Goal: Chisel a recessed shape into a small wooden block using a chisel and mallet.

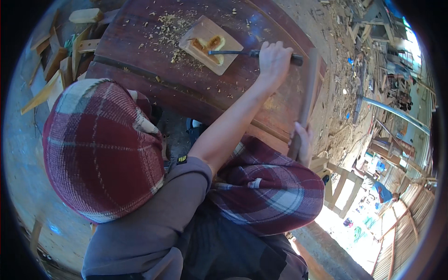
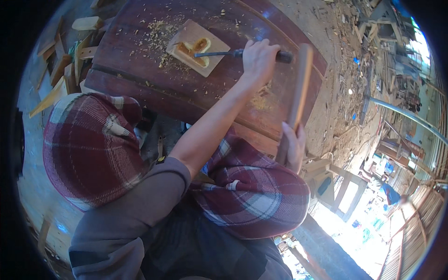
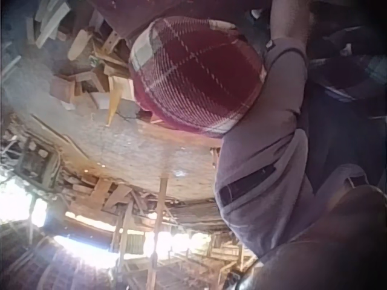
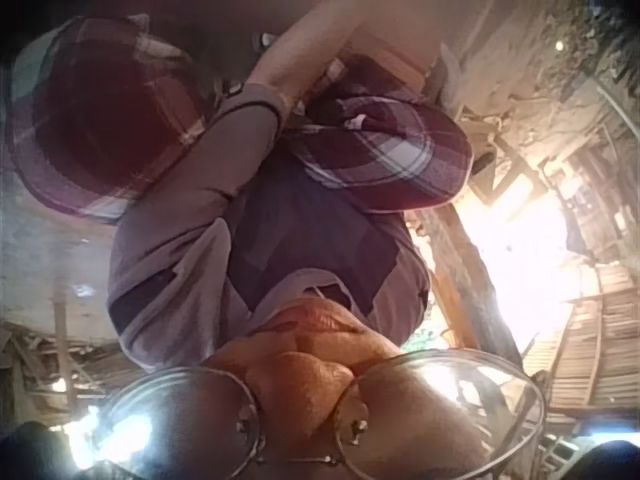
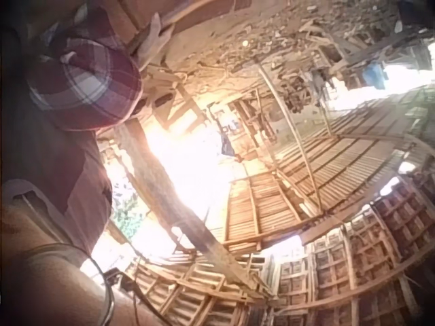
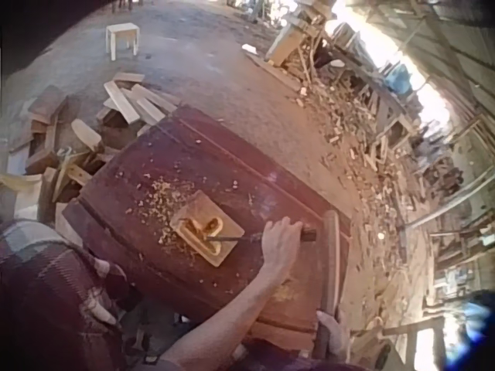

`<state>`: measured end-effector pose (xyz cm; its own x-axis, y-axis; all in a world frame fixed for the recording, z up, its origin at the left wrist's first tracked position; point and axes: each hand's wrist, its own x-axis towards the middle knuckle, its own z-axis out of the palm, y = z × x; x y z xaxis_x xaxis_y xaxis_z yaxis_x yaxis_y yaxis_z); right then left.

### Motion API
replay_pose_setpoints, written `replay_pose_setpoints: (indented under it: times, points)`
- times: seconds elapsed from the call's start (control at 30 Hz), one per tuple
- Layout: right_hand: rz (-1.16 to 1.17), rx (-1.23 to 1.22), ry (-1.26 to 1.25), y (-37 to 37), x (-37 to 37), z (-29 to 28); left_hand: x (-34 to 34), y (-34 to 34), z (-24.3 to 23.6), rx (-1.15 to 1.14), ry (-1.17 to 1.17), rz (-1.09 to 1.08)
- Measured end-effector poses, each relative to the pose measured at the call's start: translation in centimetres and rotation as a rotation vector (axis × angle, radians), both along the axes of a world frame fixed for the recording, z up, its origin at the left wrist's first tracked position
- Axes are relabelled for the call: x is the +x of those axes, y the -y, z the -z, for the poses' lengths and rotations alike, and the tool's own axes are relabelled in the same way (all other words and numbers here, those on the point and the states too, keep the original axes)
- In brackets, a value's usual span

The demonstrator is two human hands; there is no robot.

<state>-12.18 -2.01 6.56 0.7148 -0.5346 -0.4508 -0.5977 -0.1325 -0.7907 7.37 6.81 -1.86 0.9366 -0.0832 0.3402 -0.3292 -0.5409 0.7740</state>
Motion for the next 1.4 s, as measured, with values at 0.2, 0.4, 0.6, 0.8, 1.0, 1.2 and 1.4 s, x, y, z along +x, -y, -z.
replay_pose_setpoints:
  times: [0.2,0.4,0.6,0.8,1.0,1.2,1.4]
  points:
    - [0.171,-0.023,0.238,1.2,-0.2,-1.9,0.0,-0.7,-2.9,-0.055,0.026,0.009]
    - [0.132,-0.107,0.109,0.6,-0.9,-2.2,-0.2,-1.0,-4.3,-0.111,0.049,0.043]
    - [0.124,0.002,0.16,0.4,-0.7,-2.0,-0.7,-1.3,-4.2,-0.121,0.023,0.077]
    - [0.105,-0.06,0.125,0.4,-0.7,-1.7,-0.6,-1.1,-4.6,-0.149,0.021,0.097]
    - [0.075,-0.074,0.112,0.0,-0.5,-2.0,-0.2,-1.1,-3.6,-0.168,0.015,0.136]
    - [0.286,0.066,0.484,0.9,-0.9,-1.7,-0.4,-0.3,-3.3,-0.164,-0.01,0.182]
    - [-0.031,-0.133,0.013,-0.1,-0.2,0.9,-0.7,-0.5,-1.7,-0.15,0.017,0.171]
